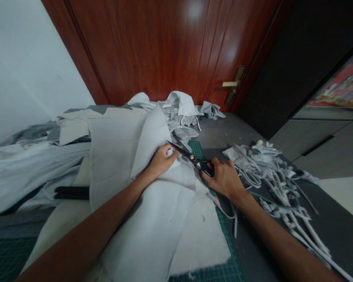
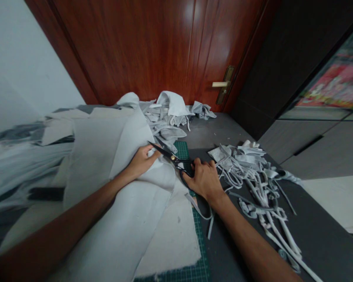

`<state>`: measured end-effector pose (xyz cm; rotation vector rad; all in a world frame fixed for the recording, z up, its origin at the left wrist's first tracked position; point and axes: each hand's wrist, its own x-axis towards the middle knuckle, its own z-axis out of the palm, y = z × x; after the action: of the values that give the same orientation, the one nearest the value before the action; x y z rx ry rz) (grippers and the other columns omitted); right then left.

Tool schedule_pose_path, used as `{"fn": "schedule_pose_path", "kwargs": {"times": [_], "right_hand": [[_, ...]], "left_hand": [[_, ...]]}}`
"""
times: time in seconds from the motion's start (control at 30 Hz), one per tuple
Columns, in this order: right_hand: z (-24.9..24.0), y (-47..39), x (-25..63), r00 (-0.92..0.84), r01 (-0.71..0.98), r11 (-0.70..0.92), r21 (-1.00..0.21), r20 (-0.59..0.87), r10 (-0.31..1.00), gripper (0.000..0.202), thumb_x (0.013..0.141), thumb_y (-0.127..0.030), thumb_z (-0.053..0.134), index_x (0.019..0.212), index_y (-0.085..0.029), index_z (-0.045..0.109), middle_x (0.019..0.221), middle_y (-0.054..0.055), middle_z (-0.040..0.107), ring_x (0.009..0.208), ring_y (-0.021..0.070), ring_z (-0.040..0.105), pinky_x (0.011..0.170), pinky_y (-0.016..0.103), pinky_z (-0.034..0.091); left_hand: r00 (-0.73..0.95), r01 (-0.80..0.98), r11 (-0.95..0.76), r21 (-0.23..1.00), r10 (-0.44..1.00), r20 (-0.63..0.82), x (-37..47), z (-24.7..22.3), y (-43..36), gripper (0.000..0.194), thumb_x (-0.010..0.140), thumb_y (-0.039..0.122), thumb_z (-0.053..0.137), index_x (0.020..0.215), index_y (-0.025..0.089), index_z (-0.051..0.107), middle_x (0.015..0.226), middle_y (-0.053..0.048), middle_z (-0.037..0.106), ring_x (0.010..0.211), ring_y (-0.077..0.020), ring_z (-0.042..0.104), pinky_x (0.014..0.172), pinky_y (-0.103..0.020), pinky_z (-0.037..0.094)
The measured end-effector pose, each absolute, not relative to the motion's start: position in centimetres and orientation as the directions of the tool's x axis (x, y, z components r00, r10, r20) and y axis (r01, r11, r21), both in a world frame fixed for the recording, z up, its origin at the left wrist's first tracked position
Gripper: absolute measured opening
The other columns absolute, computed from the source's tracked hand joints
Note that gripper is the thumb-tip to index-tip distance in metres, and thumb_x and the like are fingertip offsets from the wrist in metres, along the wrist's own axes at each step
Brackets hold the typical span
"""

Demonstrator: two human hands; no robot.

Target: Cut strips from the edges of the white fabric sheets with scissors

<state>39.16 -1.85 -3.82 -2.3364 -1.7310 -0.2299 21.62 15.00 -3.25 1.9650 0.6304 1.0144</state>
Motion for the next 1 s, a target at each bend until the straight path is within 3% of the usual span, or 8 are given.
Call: {"fn": "schedule_pose_path", "kwargs": {"times": [0.43, 1.0], "right_hand": [[-3.96, -1.86, 39.54, 0.3, 0.953, -0.278, -0.121, 0.242, 0.923, 0.026, 0.093, -0.046, 0.057, 0.09, -0.021, 0.053, 0.082, 0.006, 0.075, 0.084, 0.0294, 0.074, 0.088, 0.04, 0.036], [-4.21, -1.91, 39.36, 0.283, 0.958, -0.253, -0.135, 0.318, 0.905, 0.032, 0.09, -0.053, 0.059, 0.093, -0.021, 0.052, 0.092, 0.008, 0.075, 0.094, 0.0318, 0.068, 0.089, 0.043, 0.035]], "left_hand": [[0.551, 0.068, -0.533, 0.843, 0.725, 0.414, 21.52, -3.15, 14.91, 0.038, 0.081, 0.048, 0.068, 0.095, 0.014, 0.077, 0.101, -0.007, 0.08, 0.095, -0.0263, 0.071, 0.088, -0.034, 0.056], [0.54, 0.04, -0.53, 0.847, 0.725, 0.428, 21.75, -3.5, 15.19, 0.034, 0.08, 0.048, 0.071, 0.092, 0.017, 0.077, 0.103, -0.008, 0.08, 0.102, -0.0265, 0.072, 0.102, -0.037, 0.053]]}}
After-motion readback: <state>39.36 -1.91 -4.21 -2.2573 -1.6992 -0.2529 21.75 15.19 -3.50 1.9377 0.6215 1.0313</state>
